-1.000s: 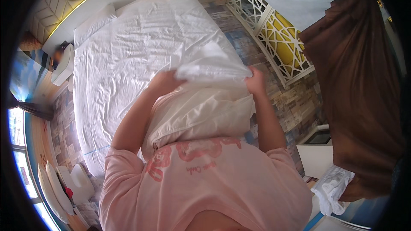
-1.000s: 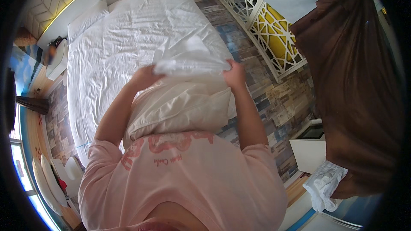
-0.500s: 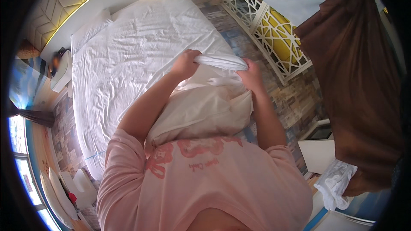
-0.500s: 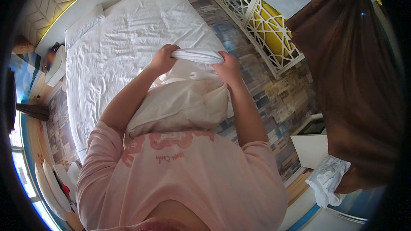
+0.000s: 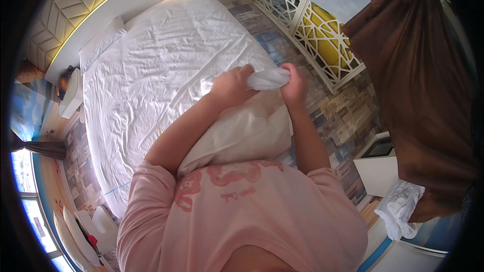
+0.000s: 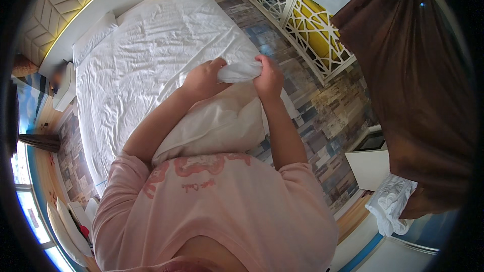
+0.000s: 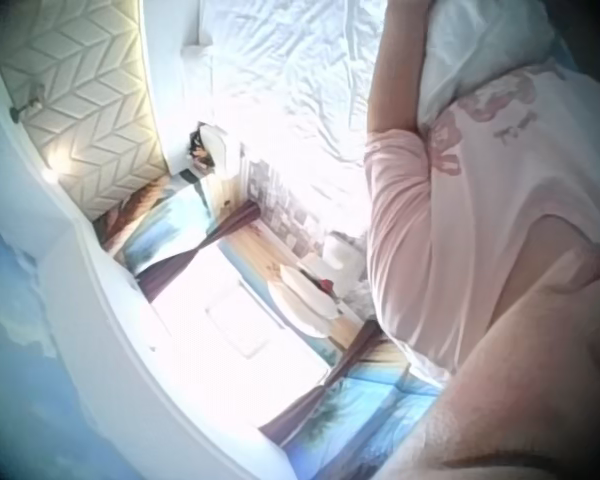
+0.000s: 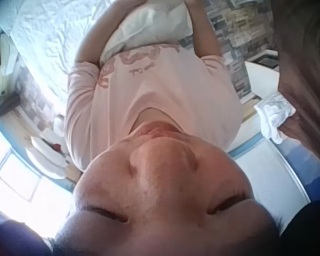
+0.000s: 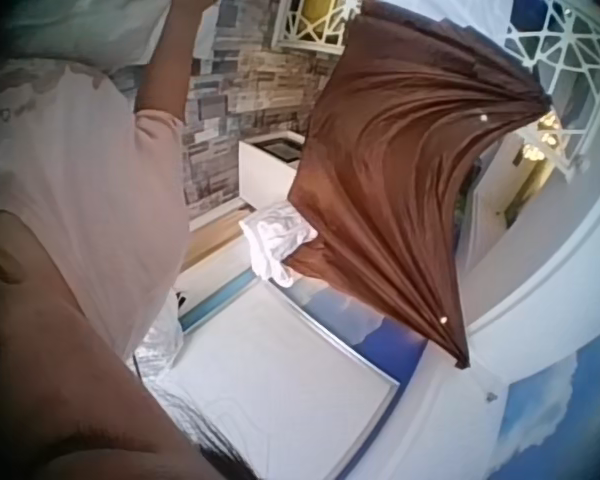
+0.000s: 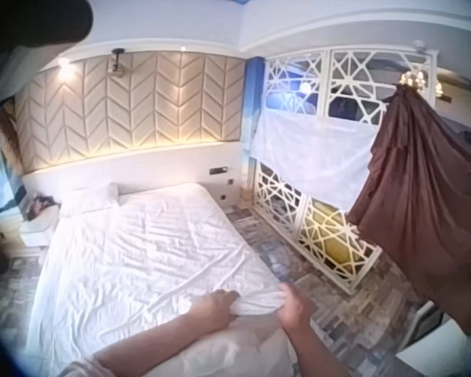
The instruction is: The person inserts a pillow into a pillowcase on a bed. They open the case, insert the pillow, and adjust the fabric to fit the pillow before placing it on the bed.
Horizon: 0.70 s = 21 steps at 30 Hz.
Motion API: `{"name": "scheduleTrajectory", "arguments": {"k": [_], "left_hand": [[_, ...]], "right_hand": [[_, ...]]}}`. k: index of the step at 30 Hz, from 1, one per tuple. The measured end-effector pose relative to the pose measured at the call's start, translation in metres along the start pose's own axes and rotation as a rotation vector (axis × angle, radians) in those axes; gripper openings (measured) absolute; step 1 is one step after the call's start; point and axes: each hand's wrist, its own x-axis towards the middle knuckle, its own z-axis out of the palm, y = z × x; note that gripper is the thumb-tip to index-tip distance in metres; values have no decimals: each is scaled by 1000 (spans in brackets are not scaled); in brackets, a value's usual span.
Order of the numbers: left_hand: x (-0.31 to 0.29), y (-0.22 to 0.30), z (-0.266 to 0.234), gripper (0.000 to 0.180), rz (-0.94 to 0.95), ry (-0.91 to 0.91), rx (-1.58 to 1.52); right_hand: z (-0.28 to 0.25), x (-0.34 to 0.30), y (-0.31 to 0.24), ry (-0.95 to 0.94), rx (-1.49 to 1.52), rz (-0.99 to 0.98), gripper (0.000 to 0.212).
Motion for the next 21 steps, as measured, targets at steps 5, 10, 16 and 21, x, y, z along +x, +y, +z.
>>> {"name": "scheduleTrajectory", "arguments": {"k": [5,10,16,21], "left_hand": [[-3,-44,24,32,-153,45,-121],[-10,-23,15,35,-87,-7,-385],[-10,-24,-2,29,-150,-51,238],[-13,-23,6,24,10,321,-267]], "right_hand": [[-13,0,-13,80,-132,-248,28],[-16,-16,-7,-128,93,149,32],[-35,-15,-21,-178,-23,-21,36],[-44,-12,-65,-163,-33,-210,35]]}}
